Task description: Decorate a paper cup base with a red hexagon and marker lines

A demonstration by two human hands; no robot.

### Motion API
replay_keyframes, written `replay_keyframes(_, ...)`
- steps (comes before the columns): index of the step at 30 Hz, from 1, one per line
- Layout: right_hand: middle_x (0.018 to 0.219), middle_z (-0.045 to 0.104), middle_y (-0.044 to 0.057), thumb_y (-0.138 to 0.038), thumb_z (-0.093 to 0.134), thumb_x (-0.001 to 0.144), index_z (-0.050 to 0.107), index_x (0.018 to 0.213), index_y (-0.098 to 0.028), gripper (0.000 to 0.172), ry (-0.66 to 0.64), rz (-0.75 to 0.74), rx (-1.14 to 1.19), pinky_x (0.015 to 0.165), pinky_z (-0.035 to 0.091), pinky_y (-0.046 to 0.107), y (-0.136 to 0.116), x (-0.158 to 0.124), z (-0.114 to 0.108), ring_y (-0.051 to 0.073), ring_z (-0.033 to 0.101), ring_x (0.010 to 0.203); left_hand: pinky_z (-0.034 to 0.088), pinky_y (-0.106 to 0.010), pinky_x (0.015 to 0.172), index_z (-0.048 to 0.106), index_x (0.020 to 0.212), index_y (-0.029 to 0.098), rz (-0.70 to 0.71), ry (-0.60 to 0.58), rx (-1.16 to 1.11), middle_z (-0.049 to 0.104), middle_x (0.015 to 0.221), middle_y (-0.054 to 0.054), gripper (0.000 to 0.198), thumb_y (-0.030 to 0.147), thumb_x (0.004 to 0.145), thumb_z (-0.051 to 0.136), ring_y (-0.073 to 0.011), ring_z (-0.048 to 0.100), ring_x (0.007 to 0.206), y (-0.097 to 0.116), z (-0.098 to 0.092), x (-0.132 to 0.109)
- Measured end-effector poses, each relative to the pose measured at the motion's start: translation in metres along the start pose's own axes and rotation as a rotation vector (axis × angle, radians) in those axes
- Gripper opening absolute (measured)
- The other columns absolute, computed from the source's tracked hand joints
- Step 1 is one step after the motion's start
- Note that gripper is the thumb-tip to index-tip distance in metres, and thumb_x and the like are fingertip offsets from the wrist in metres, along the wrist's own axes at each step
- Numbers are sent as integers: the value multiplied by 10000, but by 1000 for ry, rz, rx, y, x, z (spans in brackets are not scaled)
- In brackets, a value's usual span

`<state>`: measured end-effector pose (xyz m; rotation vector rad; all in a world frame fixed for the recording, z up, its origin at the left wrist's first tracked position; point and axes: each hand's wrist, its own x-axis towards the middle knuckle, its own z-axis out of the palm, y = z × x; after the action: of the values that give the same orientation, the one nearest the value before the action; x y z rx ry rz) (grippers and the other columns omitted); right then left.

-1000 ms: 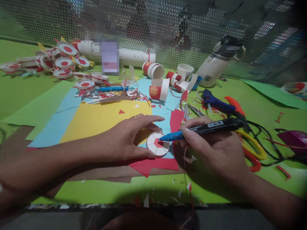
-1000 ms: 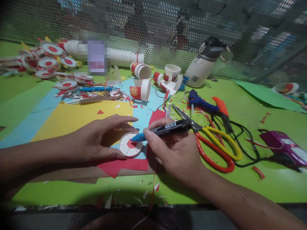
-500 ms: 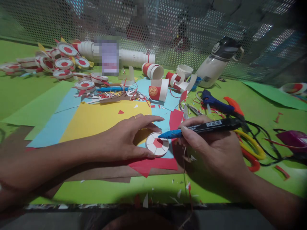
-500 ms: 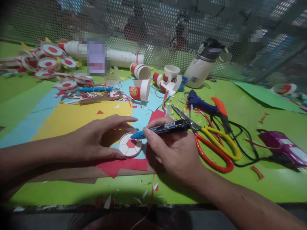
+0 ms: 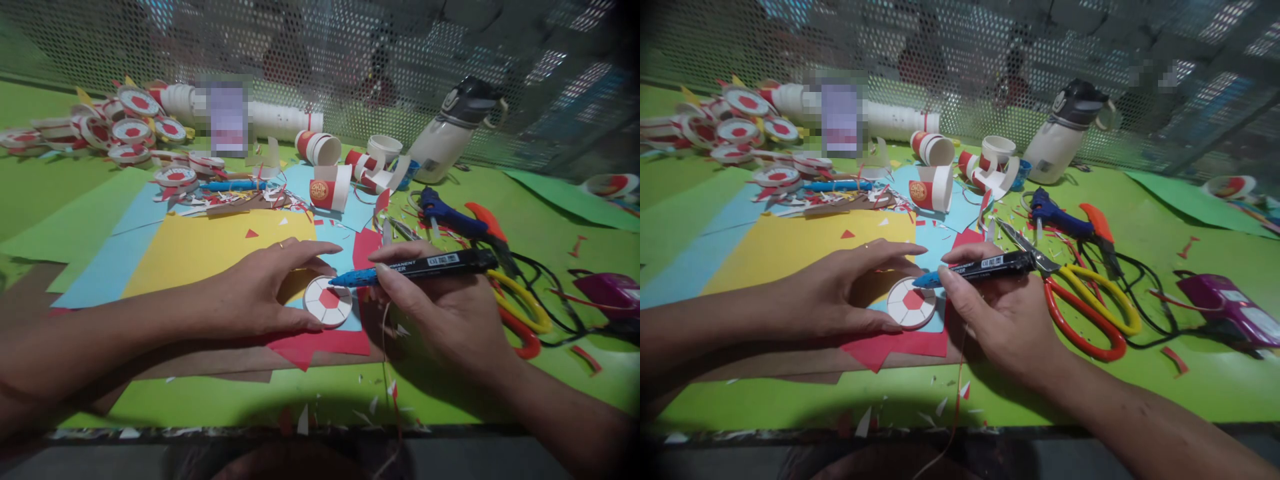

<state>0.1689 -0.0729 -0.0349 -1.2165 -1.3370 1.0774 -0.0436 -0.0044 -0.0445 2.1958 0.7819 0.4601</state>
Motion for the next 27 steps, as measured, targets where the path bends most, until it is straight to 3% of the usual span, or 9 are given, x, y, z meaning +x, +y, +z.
replay_keyframes(4,635,607,-16,-326,636,856,608,947,-265,113,-14,16,10,504,548,312,0,0,0,167,620,535,452,-366,988,364,1400,264,-4,-18,1,616,1256,-53,778,422,729,725,-228,583,1140,1,-1,0)
replay_keyframes(9,647,625,-13,-268,629,863,633,869,-246,24,20,-92,-106,451,497,253,-3,0,0,138,599,514,453,-347,979,359,1401,261,-2,5,21,624,1249,-42,787,404,725,737,-223,587,1129,0,1,0)
replay_keyframes(15,780,674,18,-248,630,852,641,857,-223,28,20,-151,-197,620,551,281,-2,2,0,177,673,742,436,-338,995,345,1403,259,12,-9,30,622,1256,-34,794,402,729,740,-214,573,1146,-1,0,0)
replay_keyframes(18,769,680,18,-263,636,853,641,876,-229,42,11,-121,-173,605,552,292,1,2,0,179,676,707,431,-333,999,344,1403,267,28,-1,32,620,1255,-26,784,411,738,732,-208,568,1150,-2,1,0)
replay_keyframes(22,660,648,-11,-285,607,879,631,929,-250,66,-8,-105,-97,468,522,274,4,1,-1,148,626,526,449,-319,970,352,1400,278,22,14,50,622,1234,-15,780,429,735,729,-201,581,1118,-2,1,0)
replay_keyframes(27,728,650,0,-238,626,863,657,915,-234,61,146,-267,-269,540,537,264,-5,2,-4,133,620,584,453,-325,965,354,1398,275,22,7,74,612,1241,-17,775,418,736,731,-206,579,1116,-1,0,1)
